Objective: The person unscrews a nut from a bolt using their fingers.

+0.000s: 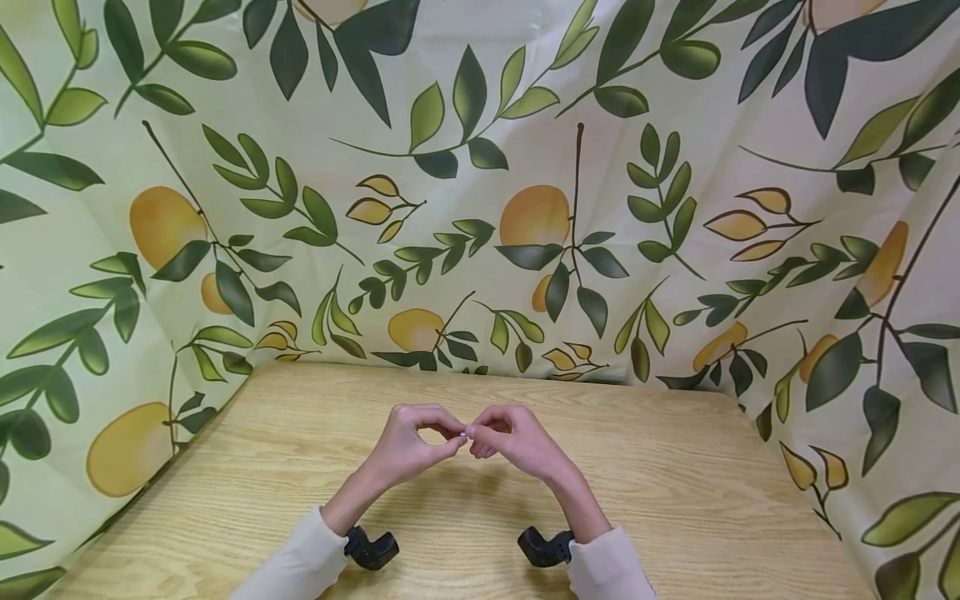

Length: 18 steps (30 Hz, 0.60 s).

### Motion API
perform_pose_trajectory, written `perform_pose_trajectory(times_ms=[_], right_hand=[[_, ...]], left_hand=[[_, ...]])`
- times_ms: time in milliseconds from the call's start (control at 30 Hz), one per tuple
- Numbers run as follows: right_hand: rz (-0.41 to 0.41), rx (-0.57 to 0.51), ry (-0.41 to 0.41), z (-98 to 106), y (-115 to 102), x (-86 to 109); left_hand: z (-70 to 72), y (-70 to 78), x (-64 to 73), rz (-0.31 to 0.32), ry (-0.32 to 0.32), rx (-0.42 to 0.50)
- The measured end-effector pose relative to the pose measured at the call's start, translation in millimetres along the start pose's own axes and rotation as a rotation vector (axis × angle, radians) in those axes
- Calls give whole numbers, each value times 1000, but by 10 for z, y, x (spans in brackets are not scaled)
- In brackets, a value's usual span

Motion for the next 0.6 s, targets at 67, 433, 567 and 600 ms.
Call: perform_pose_trajectory(times_ms=[67,433,567,600], right_hand=[[-19,9,-18,-19,16,-5],[15,-48,-23,-24,-23,15],[-6,-29,-25,-32,-4,0],[-14,-20,-29,-37,5,-5]], left_hand=[[-2,0,3,-4,0,-2],[-10,3,-4,15,-7,10],[-6,12,-2,-1,-2,11],[-5,13,0,-6,0,12]])
Point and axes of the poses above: each hand's wrist, its own x-axis away from the middle knuckle, its own z-axis out of the back of the hand, y = z × x, the point moved 10 cm from there along -x, towards the middle knuckle, and after that the axes turned 13 degrees about -z, right-handed, at the moved point
